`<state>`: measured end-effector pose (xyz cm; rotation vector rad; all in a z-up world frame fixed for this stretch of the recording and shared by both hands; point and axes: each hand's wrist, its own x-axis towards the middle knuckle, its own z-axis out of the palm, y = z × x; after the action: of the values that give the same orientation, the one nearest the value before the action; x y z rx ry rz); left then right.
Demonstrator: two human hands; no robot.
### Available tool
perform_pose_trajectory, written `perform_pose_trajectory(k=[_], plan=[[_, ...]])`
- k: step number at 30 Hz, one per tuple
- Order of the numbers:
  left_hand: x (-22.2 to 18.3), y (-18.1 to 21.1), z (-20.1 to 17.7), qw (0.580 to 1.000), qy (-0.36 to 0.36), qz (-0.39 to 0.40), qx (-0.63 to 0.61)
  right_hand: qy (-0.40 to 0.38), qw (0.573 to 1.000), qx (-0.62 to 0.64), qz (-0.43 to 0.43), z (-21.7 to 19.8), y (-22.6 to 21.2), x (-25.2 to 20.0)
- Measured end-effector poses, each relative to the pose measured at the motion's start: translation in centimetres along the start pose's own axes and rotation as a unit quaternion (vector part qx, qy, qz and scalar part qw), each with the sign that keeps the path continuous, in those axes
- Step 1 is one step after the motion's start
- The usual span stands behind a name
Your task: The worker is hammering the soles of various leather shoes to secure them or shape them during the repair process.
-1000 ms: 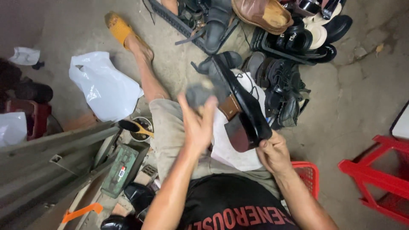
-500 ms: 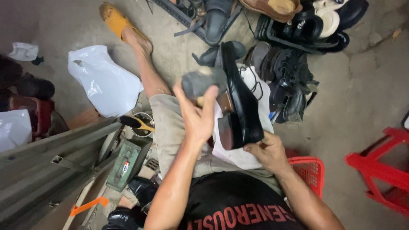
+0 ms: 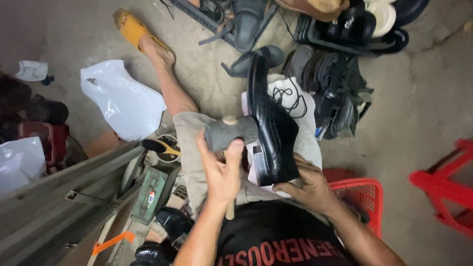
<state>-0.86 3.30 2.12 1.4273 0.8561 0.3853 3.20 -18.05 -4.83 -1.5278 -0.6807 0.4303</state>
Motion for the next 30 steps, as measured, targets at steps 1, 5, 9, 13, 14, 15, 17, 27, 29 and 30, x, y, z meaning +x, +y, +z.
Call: perform_pose_trajectory(k=[1,5,9,13,14,15,17,27,29,30], plan=[[-0.5,-0.5,-0.5,1.0,0.008,-0.006,0.004,-0.016,1.0,-0.023,-0.012,-0.1,-0.4,-0.1],[2.3,-1.2,-0.9,0.993,-0.03,0.004,-0.113,-0.114,0.982,-0.149,-0.018,-1.2,-4.8,-1.2],[0.6,-2.5,-2.1,0.982,-0.124,-0.029,-0.137,-0.161,0.934,-0.319,-0.014,-4.7,-3.7,-4.8],[-1.2,-3.2,-2.2,0.98,-0.13,-0.035,-0.144,-0.015,0.933,-0.351,-0.077,-7.0,-5.8,0.1],[-2.4,-3.3,-2.4,0.98,-0.138,-0.039,-0.14,-0.008,0.933,-0.352,-0.07,-6.4,-5.7,1.8],[-3.3,-3.2,-2.7,0.989,-0.126,-0.013,-0.082,-0.025,0.949,-0.311,-0.047,-5.8,-5.6,3.8],[-5.1,-3.4,-3.0,0.993,-0.119,0.016,-0.018,-0.033,0.963,-0.266,-0.025,-4.1,-5.0,7.4],[-4.4,0.3,-1.6,0.993,-0.062,0.086,0.05,-0.038,0.992,0.099,0.066,1.5,-5.5,10.1],[-5.1,0.1,-1.3,0.991,-0.05,0.054,0.109,-0.029,0.996,0.076,0.042,1.1,-5.1,10.0],[-5.6,-0.9,-1.6,0.99,-0.065,0.091,0.092,-0.019,0.994,0.094,0.06,1.2,-5.0,9.7]])
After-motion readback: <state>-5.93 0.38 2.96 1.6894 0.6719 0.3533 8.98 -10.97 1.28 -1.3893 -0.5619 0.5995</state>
